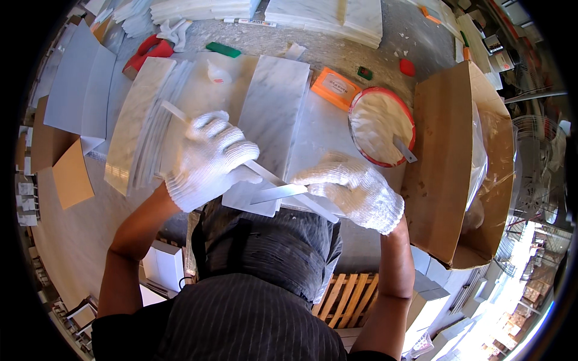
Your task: The person applies a white paste to rectangular white tiles using a small metal trowel. They scoop the paste from a red bucket and spread it evenly across the tile surfaces, then place the treated tiles into a cardboard box.
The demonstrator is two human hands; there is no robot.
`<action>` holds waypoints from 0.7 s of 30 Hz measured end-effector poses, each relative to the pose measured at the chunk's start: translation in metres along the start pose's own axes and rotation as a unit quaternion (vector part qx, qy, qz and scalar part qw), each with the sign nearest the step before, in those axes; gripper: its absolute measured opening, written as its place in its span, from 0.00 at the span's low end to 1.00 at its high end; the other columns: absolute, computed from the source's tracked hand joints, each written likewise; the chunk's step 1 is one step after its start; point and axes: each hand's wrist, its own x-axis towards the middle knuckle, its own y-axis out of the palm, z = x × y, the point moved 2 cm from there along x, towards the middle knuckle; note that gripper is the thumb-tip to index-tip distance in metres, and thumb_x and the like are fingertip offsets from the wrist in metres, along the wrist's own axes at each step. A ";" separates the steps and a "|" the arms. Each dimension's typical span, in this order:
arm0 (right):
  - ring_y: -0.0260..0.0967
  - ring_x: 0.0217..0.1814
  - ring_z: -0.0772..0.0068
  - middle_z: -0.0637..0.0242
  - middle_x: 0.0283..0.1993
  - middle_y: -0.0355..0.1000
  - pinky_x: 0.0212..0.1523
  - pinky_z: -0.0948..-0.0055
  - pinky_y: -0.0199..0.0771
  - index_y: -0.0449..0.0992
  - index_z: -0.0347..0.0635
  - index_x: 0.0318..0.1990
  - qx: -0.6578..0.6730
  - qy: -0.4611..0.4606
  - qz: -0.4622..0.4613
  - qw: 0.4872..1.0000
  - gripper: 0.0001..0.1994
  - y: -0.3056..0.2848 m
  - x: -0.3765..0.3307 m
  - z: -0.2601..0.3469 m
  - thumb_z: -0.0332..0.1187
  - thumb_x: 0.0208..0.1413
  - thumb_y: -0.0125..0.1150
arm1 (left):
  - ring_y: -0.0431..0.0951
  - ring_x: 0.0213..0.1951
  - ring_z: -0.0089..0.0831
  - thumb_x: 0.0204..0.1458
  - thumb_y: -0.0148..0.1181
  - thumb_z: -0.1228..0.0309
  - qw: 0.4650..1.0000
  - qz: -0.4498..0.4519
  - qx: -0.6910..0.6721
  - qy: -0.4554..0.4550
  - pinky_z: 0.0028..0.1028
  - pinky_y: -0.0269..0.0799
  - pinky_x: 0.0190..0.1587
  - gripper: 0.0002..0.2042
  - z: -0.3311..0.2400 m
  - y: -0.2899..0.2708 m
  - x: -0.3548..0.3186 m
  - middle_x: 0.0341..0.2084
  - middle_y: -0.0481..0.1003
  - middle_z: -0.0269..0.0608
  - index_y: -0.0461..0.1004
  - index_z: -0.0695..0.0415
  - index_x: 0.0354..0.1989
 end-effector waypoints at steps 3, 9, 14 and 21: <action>0.73 0.41 0.58 0.59 0.43 0.77 0.47 0.65 0.73 0.82 0.42 0.49 0.003 -0.017 -0.048 0.999 0.13 0.007 -0.008 -0.006 0.25 0.58 0.58 | 0.73 0.49 0.46 0.30 0.75 0.58 1.000 -0.007 0.001 0.000 0.45 0.63 0.57 0.19 -0.001 0.001 -0.002 0.32 0.76 0.32 0.78 0.45 0.34; 0.71 0.36 0.62 0.60 0.36 0.76 0.40 0.64 0.73 0.83 0.43 0.48 -0.021 -0.015 -0.059 0.998 0.16 0.019 0.010 0.012 0.20 0.52 0.60 | 0.72 0.47 0.44 0.31 0.74 0.58 1.000 -0.017 0.000 0.017 0.43 0.63 0.54 0.18 0.001 0.001 -0.002 0.31 0.75 0.30 0.78 0.45 0.33; 0.71 0.33 0.63 0.63 0.30 0.73 0.36 0.66 0.72 0.83 0.45 0.48 -0.061 -0.027 -0.069 0.995 0.18 0.021 -0.007 0.008 0.18 0.50 0.62 | 0.75 0.42 0.37 0.38 0.70 0.57 1.000 -0.017 0.012 0.018 0.41 0.67 0.52 0.14 -0.003 -0.003 0.000 0.29 0.74 0.31 0.78 0.46 0.32; 0.71 0.32 0.65 0.64 0.29 0.72 0.35 0.67 0.72 0.83 0.45 0.47 -0.044 -0.016 -0.075 0.996 0.17 0.027 0.001 0.013 0.19 0.50 0.64 | 0.75 0.41 0.37 0.38 0.67 0.60 0.998 -0.041 0.031 0.028 0.41 0.67 0.51 0.11 -0.003 0.000 -0.006 0.28 0.74 0.29 0.78 0.46 0.31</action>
